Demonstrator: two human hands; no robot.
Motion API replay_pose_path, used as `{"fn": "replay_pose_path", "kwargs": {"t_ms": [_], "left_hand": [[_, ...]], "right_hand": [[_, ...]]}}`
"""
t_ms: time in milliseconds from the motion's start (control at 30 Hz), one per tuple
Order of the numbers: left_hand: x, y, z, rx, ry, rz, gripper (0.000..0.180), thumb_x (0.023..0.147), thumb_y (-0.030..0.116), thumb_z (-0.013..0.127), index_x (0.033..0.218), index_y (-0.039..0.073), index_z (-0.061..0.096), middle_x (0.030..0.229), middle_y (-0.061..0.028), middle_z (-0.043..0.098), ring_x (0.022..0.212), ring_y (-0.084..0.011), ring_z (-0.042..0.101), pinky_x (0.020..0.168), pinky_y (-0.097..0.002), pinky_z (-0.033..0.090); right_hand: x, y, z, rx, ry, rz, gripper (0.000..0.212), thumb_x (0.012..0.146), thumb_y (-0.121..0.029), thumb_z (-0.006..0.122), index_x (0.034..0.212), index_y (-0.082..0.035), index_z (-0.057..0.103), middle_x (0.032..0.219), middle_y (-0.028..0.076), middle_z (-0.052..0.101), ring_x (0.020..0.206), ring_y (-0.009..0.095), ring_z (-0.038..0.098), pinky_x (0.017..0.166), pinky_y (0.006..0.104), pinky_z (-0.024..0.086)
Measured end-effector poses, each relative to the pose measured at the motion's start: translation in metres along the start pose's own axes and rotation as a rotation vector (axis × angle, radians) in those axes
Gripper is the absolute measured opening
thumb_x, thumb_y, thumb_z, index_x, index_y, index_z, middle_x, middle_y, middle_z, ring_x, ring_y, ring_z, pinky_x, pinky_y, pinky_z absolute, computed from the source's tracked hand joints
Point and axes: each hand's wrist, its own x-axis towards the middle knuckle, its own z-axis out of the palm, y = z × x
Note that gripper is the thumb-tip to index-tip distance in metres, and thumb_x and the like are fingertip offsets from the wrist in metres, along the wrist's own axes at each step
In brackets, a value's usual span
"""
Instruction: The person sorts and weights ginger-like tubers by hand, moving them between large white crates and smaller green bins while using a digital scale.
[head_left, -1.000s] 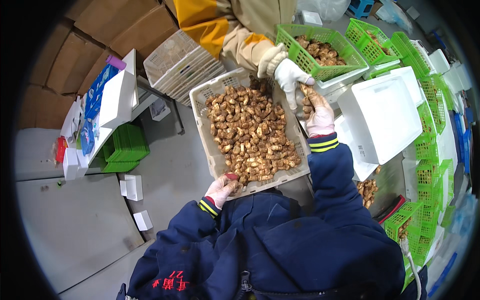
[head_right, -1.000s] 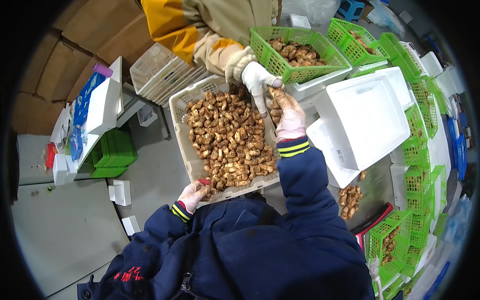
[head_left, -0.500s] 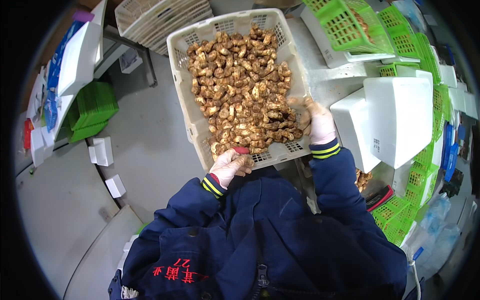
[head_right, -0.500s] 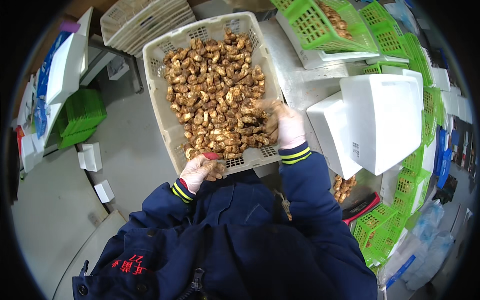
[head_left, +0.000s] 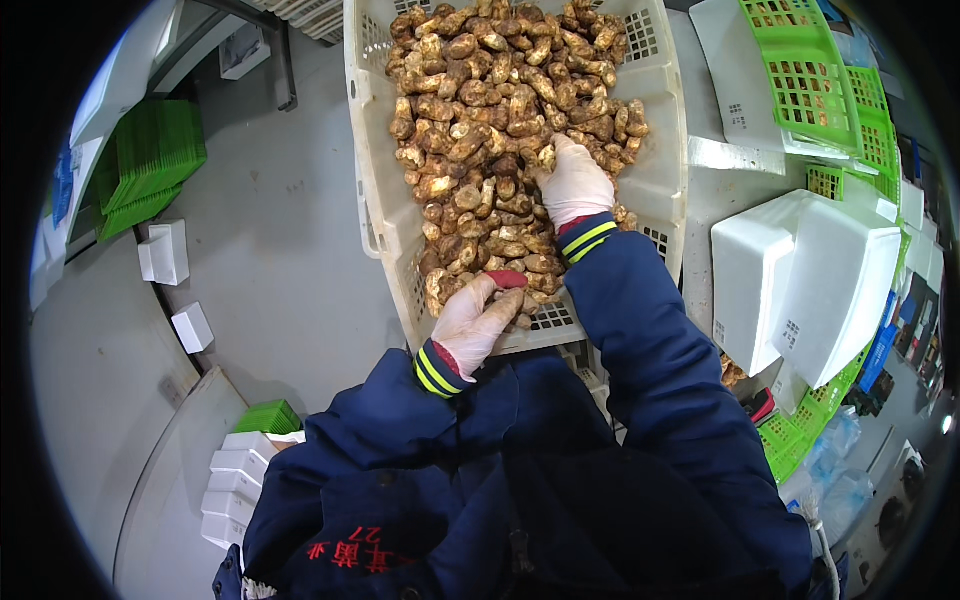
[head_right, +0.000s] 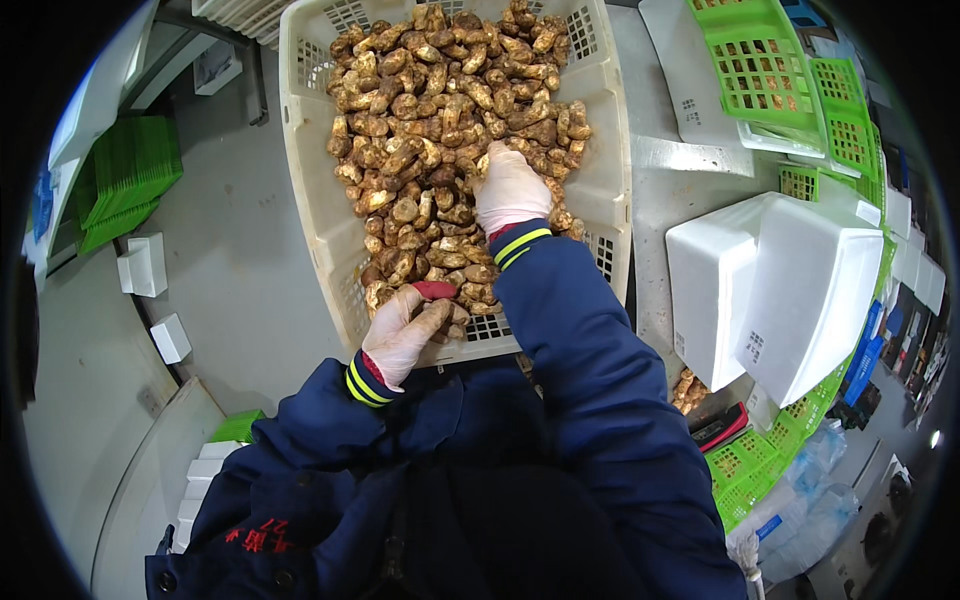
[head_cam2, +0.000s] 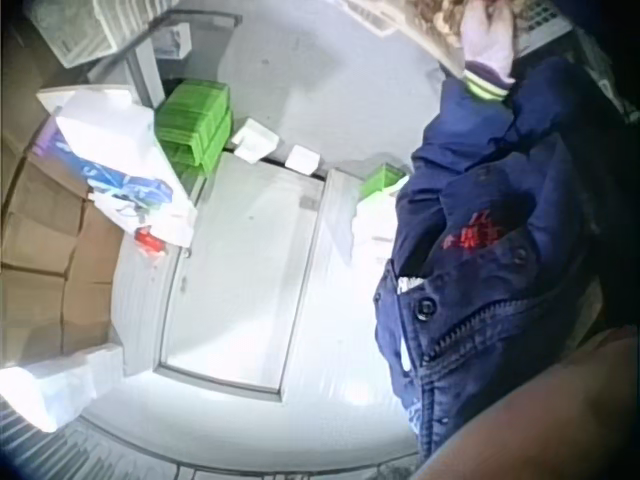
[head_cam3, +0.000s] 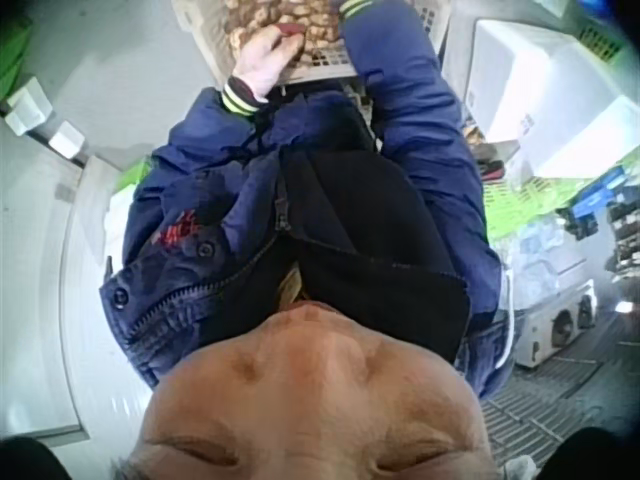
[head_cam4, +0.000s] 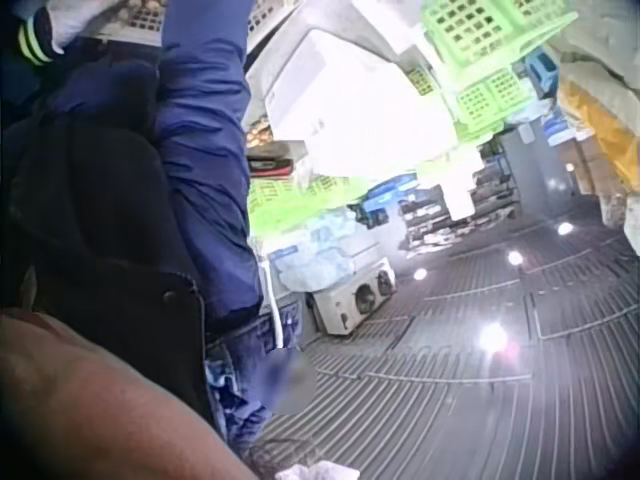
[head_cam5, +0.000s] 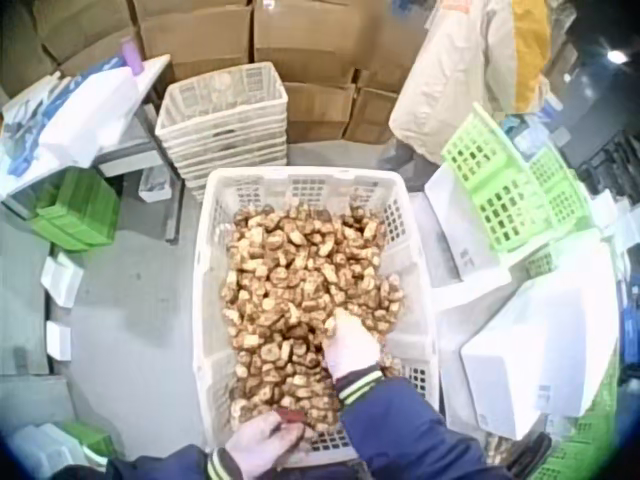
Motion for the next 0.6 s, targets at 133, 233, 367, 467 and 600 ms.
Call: {"fn": "replay_pose_path", "kwargs": {"t_ms": [133, 233, 367, 467, 600], "left_hand": [[0.007, -0.001, -0.006, -0.072, -0.009, 0.014, 0.021, 0.096, 0.011, 0.051, 0.114, 0.001, 0.053, 0.093, -0.0092, 0.066, 0.078, -0.0144, 0.061, 0.068, -0.0240, 0.047], [0.015, -0.005, -0.009, -0.089, -0.045, 0.002, 0.021, 0.096, 0.010, 0.050, 0.114, 0.001, 0.054, 0.094, -0.0097, 0.065, 0.079, -0.0150, 0.061, 0.069, -0.0247, 0.047], [0.012, -0.006, -0.011, -0.161, -0.076, -0.006, 0.021, 0.096, 0.011, 0.051, 0.115, 0.001, 0.054, 0.094, -0.0099, 0.065, 0.079, -0.0158, 0.062, 0.069, -0.0257, 0.047], [0.012, -0.005, -0.014, -0.198, -0.066, -0.031, 0.022, 0.096, 0.012, 0.052, 0.115, 0.002, 0.053, 0.095, -0.0107, 0.065, 0.079, -0.0164, 0.062, 0.070, -0.0260, 0.048], [0.013, -0.002, -0.012, -0.170, -0.045, -0.050, 0.022, 0.096, 0.012, 0.052, 0.115, 0.001, 0.053, 0.096, -0.0127, 0.066, 0.080, -0.0181, 0.063, 0.069, -0.0265, 0.049]], "right_hand": [[-0.007, 0.016, 0.005, 0.093, 0.065, -0.110, 0.043, 0.072, -0.019, 0.071, 0.113, -0.011, 0.060, 0.101, 0.016, 0.064, 0.095, 0.032, 0.062, 0.082, 0.0401, 0.049], [-0.021, 0.016, 0.009, -0.083, 0.122, -0.272, 0.042, 0.072, -0.017, 0.070, 0.112, -0.013, 0.061, 0.102, 0.013, 0.064, 0.095, 0.032, 0.059, 0.085, 0.0392, 0.047], [-0.024, 0.029, -0.001, 0.644, -0.025, -0.091, 0.046, 0.085, -0.013, 0.065, 0.127, -0.002, 0.051, 0.114, 0.013, 0.064, 0.106, 0.024, 0.061, 0.090, 0.0308, 0.048], [-0.044, 0.042, -0.028, 1.865, -0.444, 0.088, 0.055, 0.087, -0.002, 0.055, 0.136, 0.010, 0.034, 0.124, 0.021, 0.056, 0.106, 0.023, 0.061, 0.092, 0.0316, 0.050], [-0.064, 0.043, -0.037, 2.069, -0.516, 0.133, 0.054, 0.090, -0.008, 0.058, 0.137, 0.007, 0.035, 0.127, 0.020, 0.053, 0.115, 0.025, 0.056, 0.095, 0.0356, 0.050]]}}
